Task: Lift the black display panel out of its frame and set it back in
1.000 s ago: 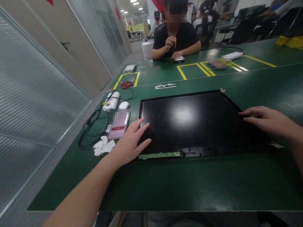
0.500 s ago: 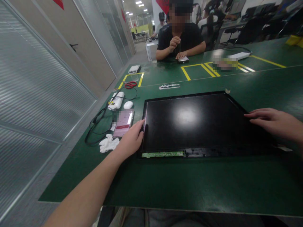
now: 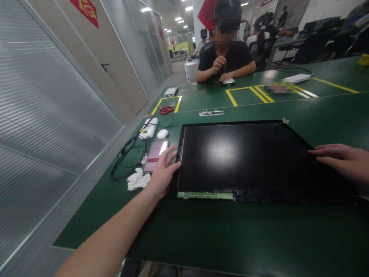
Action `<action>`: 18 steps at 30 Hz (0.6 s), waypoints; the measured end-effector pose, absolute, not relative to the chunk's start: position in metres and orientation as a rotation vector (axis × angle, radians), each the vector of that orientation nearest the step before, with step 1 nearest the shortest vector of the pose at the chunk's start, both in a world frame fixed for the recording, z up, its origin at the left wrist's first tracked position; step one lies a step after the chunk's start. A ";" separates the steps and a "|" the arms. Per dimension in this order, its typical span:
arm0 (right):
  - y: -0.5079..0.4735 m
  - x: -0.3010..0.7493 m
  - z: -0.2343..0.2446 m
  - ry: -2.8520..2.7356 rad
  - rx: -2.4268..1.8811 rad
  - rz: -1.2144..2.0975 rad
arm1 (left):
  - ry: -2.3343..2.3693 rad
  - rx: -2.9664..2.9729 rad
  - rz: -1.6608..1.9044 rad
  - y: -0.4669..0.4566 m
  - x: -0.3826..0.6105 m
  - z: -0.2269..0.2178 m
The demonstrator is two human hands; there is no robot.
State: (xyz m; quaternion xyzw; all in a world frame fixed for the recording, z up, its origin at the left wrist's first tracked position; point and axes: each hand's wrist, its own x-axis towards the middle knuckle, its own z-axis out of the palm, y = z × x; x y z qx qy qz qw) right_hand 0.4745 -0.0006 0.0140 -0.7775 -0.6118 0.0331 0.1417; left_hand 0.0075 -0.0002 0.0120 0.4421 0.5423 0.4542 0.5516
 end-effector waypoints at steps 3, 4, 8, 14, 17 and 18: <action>0.000 0.472 0.017 -1.669 -2.272 0.247 | 1.298 0.870 1.077 0.000 0.011 0.014; 0.000 0.471 0.017 -1.651 -2.284 0.255 | 1.302 0.815 1.068 0.000 0.012 0.014; 0.000 0.470 0.017 -1.655 -2.284 0.268 | 1.300 0.673 1.069 0.000 0.017 0.017; -0.001 0.468 0.017 -1.683 -2.252 0.218 | 1.221 0.640 1.097 0.002 0.014 0.013; -0.001 0.468 0.017 -1.680 -2.260 0.233 | 1.177 0.672 1.093 0.003 0.011 0.009; -0.001 0.468 0.017 -1.685 -2.255 0.236 | 1.165 0.683 1.095 0.002 0.010 0.008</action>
